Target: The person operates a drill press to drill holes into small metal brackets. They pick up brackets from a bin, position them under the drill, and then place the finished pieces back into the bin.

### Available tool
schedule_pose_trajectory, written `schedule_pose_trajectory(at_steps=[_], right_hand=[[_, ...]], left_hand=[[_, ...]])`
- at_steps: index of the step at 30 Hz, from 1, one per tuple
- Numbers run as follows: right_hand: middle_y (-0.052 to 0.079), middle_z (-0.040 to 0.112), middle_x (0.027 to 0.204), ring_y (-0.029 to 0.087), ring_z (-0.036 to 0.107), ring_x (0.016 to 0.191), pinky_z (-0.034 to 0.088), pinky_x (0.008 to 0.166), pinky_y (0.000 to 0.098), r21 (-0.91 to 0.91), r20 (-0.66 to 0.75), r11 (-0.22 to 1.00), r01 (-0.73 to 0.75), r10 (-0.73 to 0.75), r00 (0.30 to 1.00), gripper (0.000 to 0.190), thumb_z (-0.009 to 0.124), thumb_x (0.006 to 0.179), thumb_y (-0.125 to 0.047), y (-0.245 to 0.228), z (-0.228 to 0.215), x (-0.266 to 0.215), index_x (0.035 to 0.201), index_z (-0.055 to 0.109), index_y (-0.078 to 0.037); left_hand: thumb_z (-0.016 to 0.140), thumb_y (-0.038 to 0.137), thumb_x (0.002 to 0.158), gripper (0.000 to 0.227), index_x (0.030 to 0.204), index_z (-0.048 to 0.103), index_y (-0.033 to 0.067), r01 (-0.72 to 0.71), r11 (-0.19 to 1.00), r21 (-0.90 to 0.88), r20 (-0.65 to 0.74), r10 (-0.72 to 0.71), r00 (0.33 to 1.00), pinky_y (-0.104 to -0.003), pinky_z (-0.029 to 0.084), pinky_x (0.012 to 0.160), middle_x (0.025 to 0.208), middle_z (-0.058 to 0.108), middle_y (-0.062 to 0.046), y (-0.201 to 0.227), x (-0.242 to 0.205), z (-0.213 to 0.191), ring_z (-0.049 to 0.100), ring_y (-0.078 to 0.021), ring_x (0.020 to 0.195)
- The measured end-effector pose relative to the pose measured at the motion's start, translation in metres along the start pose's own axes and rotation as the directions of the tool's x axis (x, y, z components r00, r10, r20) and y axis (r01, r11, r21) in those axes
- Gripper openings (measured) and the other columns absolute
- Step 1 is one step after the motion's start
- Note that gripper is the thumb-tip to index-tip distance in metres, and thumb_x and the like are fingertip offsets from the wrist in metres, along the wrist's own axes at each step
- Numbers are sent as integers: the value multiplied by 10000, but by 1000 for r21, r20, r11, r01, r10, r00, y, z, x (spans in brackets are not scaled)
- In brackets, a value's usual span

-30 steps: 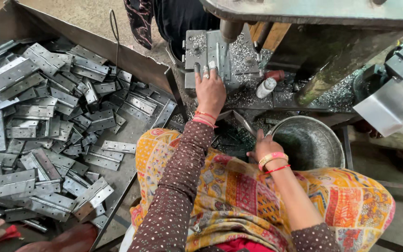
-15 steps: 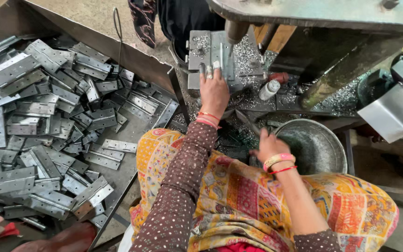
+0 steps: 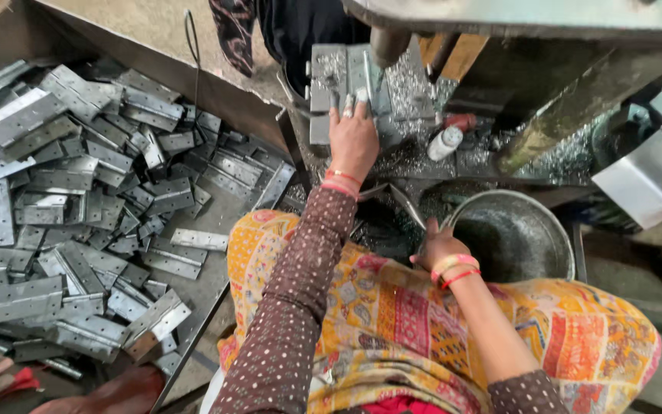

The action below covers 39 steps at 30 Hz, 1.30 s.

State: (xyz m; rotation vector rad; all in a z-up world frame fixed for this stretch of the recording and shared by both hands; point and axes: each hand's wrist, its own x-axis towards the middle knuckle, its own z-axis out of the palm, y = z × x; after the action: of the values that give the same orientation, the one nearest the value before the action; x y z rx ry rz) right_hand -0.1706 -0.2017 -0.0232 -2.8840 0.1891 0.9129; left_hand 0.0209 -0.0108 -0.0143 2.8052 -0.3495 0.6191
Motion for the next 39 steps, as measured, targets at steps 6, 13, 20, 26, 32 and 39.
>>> schedule_pose_trajectory(at_steps=[6, 13, 20, 26, 32, 39], right_hand=[[258, 625, 1279, 427, 707, 1084, 584, 914, 484, -100, -213, 995, 16, -37, 976, 749, 772, 864, -558, -4, -40, 3, 1344, 476, -65], [370, 563, 1264, 473, 691, 1038, 594, 865, 492, 45, -152, 993, 107, -99, 983, 999, 828, 806, -427, 8, 11, 28, 1541, 276, -36], [230, 605, 1256, 437, 696, 972, 580, 790, 505, 75, -394, 990, 116, -78, 916, 844, 802, 836, -419, 6, -9, -11, 1500, 380, -114], [156, 631, 1262, 411, 699, 922, 582, 743, 480, 88, -774, 950, 300, -125, 620, 708, 821, 816, -285, -9, -31, -27, 1429, 511, -118], [171, 629, 1243, 410, 694, 973, 582, 776, 466, 78, -830, 926, 370, -146, 539, 699, 818, 806, -243, -8, -20, -24, 1423, 527, -88], [167, 648, 1209, 394, 702, 892, 581, 738, 471, 94, -783, 938, 333, -137, 607, 641, 801, 854, -239, -7, -23, -19, 1413, 527, -88]], left_hand=[[502, 188, 1010, 291, 1005, 768, 70, 28, 1000, 5, 116, -29, 993, -592, 323, 1154, 1248, 666, -75, -16, 25, -4, 654, -277, 1057], [533, 174, 923, 270, 924, 786, 79, -18, 1000, 9, 52, 17, 998, -565, 282, 1157, 1277, 669, -69, -25, 42, 12, 637, -278, 1164], [456, 180, 1002, 344, 1008, 788, 91, 2, 1000, 3, 142, -2, 990, -524, 247, 1207, 1290, 669, -59, -22, 36, -6, 663, -254, 1146], [519, 241, 1002, 274, 1032, 741, 82, -174, 970, 169, 50, 168, 985, -514, 252, 1253, 1194, 664, -123, 27, -59, -71, 617, -271, 1246], [610, 151, 942, 156, 1043, 604, 32, -333, 942, 41, -248, 333, 910, -554, 379, 1120, 1198, 600, -133, 21, -79, -79, 639, -315, 1139], [668, 141, 1002, 204, 1138, 545, 52, -301, 952, -49, -446, 249, 860, -475, 548, 1012, 1263, 568, -140, 5, -32, -83, 617, -314, 1051]])
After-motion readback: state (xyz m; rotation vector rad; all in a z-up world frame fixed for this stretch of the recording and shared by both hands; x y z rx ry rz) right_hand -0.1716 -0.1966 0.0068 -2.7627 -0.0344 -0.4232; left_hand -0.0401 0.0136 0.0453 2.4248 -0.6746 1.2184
